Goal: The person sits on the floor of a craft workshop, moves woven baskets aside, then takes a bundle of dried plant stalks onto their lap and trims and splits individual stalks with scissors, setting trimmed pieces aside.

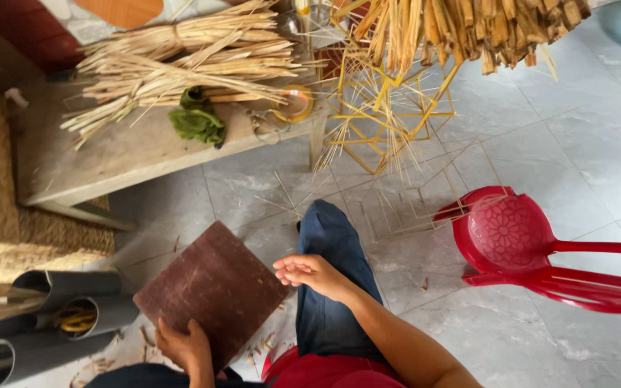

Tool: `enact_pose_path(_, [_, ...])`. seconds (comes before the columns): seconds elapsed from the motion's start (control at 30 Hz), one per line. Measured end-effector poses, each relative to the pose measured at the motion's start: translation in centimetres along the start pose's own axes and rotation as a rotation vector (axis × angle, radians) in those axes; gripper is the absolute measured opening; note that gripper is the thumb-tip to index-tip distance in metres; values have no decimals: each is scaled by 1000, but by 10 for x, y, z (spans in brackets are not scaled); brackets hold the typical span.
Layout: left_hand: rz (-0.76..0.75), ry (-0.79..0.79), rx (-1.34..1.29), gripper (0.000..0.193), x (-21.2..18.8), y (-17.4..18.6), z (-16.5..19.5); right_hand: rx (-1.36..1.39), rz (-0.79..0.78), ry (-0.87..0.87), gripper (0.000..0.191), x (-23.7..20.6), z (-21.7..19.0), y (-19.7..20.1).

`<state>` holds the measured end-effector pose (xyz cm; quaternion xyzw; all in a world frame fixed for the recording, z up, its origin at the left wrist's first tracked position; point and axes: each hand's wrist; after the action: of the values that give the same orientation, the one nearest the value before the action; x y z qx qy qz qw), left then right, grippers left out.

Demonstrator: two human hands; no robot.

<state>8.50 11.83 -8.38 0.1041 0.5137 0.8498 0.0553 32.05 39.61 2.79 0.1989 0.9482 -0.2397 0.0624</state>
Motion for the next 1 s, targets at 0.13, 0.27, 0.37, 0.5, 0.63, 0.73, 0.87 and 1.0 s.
enact_pose_path(0.13, [79,-104,-53,75,13,-12,19,52,70,19,38,-9,-33,29])
enact_pose_path(0.27, [57,-187,-165,71,35,-24,69,28,189,139,37,-11,-92,73])
enact_pose_path(0.37, [-132,-141,-117,69,63,-24,126,-290,251,506,25,-35,-173,129])
enact_pose_path(0.5, [-332,-200,-515,58,89,-27,222,-390,702,799,32,-100,-287,188])
enact_pose_path(0.63, [-501,-376,-674,40,93,-32,316,-178,826,1099,25,-124,-355,231])
enact_pose_path(0.73, [-749,-391,-791,34,84,-32,378,-23,952,1129,22,-127,-363,253])
enact_pose_path(0.87, [-814,-522,-849,32,85,-16,465,64,1004,1132,21,-121,-343,272])
enact_pose_path(1.0, [-670,-794,-905,31,99,13,559,-95,1045,1282,20,-123,-354,297])
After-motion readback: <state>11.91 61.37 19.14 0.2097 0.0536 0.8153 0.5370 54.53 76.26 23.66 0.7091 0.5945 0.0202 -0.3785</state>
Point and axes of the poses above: each hand's wrist, its own x-axis towards the middle knuckle, its own y-axis out of the back of the hand, z = x × y, and after that the axes turned 9 degrees about x, right-handed
